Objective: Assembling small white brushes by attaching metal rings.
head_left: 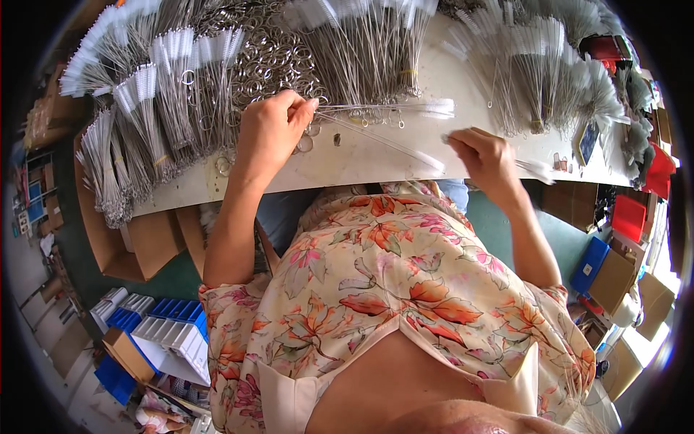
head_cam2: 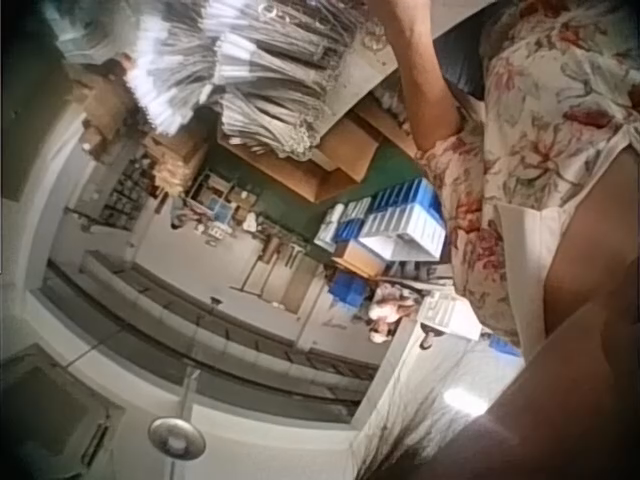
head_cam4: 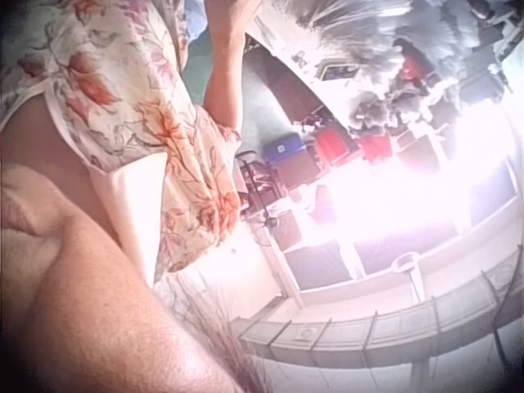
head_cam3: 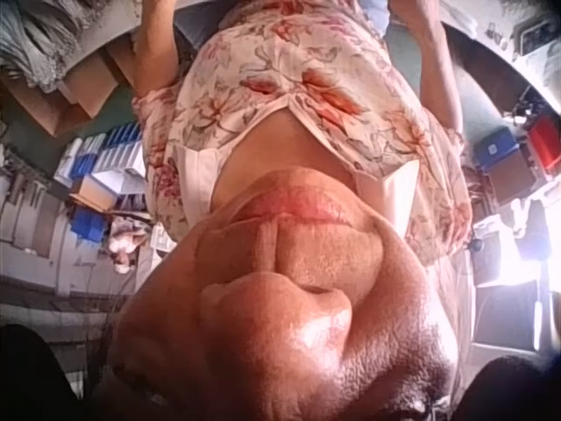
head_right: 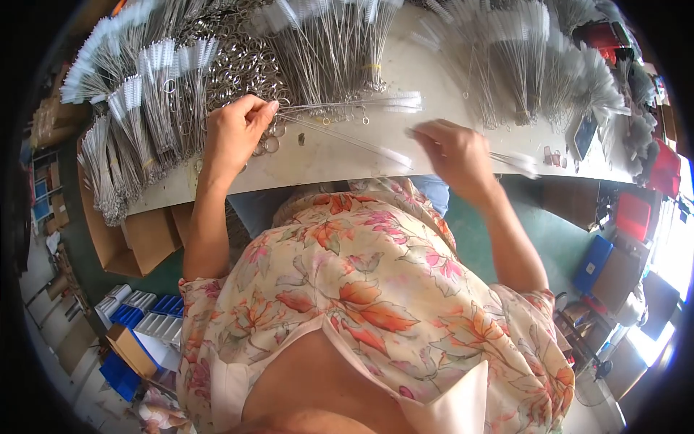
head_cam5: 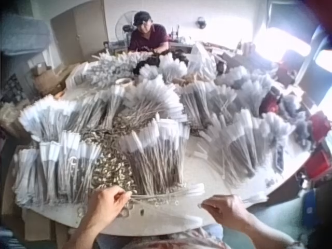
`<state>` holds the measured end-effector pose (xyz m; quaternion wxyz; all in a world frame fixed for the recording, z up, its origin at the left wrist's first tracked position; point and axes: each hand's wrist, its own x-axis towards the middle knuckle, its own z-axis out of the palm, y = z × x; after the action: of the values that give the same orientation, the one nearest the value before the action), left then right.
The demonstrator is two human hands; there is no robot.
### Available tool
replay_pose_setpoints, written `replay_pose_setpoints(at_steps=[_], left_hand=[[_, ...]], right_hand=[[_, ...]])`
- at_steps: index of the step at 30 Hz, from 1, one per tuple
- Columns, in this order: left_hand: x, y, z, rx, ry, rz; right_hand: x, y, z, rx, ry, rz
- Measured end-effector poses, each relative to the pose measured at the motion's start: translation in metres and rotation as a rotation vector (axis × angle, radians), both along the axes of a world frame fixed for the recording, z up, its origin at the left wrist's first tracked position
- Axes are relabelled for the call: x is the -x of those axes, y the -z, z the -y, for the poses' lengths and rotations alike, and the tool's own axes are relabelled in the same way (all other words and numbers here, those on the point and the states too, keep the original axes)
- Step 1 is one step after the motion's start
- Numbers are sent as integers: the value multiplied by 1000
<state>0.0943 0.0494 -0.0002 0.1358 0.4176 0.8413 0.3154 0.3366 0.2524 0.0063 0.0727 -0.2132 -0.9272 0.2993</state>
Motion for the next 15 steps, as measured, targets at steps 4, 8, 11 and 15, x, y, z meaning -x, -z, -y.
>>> replay_pose_setpoints(at_steps=[4,8,11,15], left_hand=[[-3,-7,3,29,-47,172],[-8,-16,9,-437,-58,690],[-9,-41,9,-526,25,709],[1,-55,17,-522,174,616]], right_hand=[[57,-16,40,249,-107,-264],[99,-24,65,154,-282,-418],[108,-26,64,142,-362,-380],[110,-35,56,441,-430,-413]])
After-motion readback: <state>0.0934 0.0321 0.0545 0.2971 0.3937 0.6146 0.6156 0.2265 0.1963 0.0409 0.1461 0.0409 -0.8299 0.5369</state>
